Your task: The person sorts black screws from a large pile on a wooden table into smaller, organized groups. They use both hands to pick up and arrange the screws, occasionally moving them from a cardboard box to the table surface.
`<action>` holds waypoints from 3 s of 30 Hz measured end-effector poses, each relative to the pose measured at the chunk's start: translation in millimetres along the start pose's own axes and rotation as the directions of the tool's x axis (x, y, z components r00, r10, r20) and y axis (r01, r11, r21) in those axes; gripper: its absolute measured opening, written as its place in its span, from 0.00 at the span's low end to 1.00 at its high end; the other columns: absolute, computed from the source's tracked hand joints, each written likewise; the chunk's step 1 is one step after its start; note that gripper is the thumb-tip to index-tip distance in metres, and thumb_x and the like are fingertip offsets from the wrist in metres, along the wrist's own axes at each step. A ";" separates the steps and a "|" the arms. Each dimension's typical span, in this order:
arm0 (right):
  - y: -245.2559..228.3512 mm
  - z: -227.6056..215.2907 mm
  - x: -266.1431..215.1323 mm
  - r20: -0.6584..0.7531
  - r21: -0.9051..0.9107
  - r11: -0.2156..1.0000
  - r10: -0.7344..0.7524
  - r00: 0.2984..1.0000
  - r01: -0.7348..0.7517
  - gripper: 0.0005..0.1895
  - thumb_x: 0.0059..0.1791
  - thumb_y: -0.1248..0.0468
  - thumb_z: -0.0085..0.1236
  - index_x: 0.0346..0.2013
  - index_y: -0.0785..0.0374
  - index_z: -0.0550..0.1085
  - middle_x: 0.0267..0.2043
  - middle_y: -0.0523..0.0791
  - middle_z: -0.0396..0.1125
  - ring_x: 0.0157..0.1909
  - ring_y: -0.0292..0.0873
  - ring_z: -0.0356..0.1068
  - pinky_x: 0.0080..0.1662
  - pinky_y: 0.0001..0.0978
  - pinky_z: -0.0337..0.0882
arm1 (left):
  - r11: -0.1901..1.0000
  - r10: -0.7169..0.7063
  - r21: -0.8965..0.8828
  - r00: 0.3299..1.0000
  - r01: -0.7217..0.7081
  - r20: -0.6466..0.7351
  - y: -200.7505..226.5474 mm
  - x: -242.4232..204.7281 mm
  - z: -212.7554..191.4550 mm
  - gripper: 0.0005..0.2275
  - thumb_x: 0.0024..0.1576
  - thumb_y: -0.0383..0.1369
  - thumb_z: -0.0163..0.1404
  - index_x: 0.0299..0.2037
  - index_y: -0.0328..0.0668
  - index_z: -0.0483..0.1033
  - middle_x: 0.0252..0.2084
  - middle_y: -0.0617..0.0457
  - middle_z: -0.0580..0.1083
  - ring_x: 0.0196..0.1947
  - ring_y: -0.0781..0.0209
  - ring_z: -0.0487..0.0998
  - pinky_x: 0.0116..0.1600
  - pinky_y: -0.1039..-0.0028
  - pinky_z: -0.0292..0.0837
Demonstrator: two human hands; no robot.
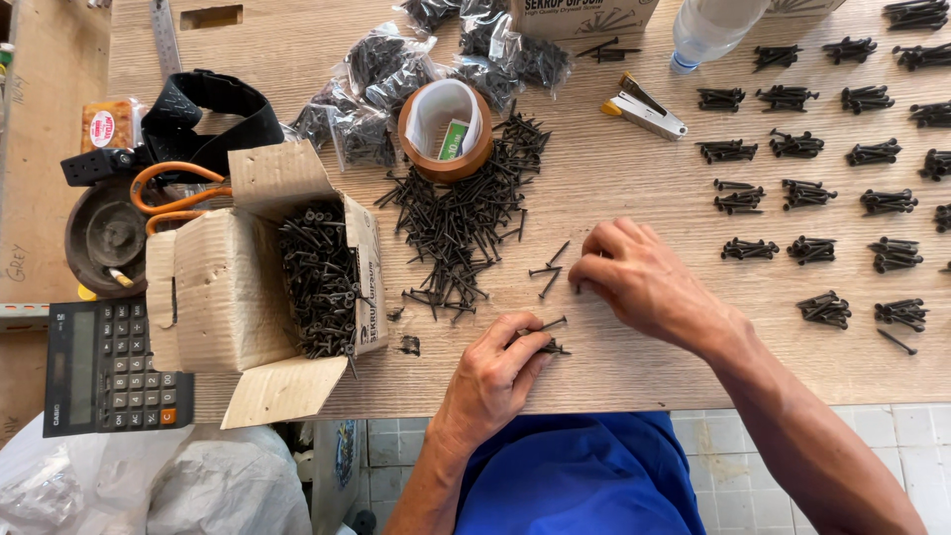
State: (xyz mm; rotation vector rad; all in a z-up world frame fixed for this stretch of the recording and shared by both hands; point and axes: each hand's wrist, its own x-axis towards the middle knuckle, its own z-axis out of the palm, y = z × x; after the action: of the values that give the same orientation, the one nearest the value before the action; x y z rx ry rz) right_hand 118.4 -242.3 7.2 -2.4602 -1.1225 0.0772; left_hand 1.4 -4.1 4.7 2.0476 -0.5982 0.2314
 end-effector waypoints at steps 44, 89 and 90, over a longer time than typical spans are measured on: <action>9.7 3.4 20.5 0.015 0.134 0.991 -0.001 1.000 -0.001 0.11 0.51 0.64 0.66 0.49 0.53 0.78 0.50 0.46 0.64 0.52 0.51 0.65 0.55 0.46 0.68 | 1.000 -0.014 -0.009 1.000 0.014 0.006 -3.8 -1.6 -2.1 0.05 0.63 0.21 0.55 0.47 0.27 0.76 0.51 0.39 0.73 0.48 0.44 0.79 0.56 0.62 0.78; -20.2 31.0 -0.8 -0.359 0.157 0.980 0.169 0.918 -0.119 0.04 0.54 0.71 0.61 0.43 0.64 0.80 0.47 0.47 0.75 0.46 0.51 0.71 0.52 0.43 0.71 | 1.000 -0.001 -0.008 1.000 0.001 0.010 -4.4 -1.2 -0.1 0.06 0.64 0.21 0.54 0.49 0.26 0.76 0.50 0.39 0.73 0.48 0.43 0.79 0.56 0.61 0.78; -23.8 30.8 -2.0 -0.353 0.196 0.980 0.109 0.929 -0.040 0.05 0.54 0.74 0.60 0.44 0.65 0.80 0.47 0.48 0.76 0.45 0.50 0.72 0.51 0.42 0.72 | 1.000 -0.005 -0.013 1.000 0.005 0.013 -4.6 -1.8 0.7 0.06 0.63 0.21 0.54 0.49 0.26 0.76 0.50 0.39 0.73 0.48 0.44 0.78 0.56 0.61 0.78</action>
State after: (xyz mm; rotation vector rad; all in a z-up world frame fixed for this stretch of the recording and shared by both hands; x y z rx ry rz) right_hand 93.3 -218.9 -11.3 -2.2306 -0.8211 -0.2316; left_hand 2.1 -2.2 0.1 2.0395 -0.6012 0.2111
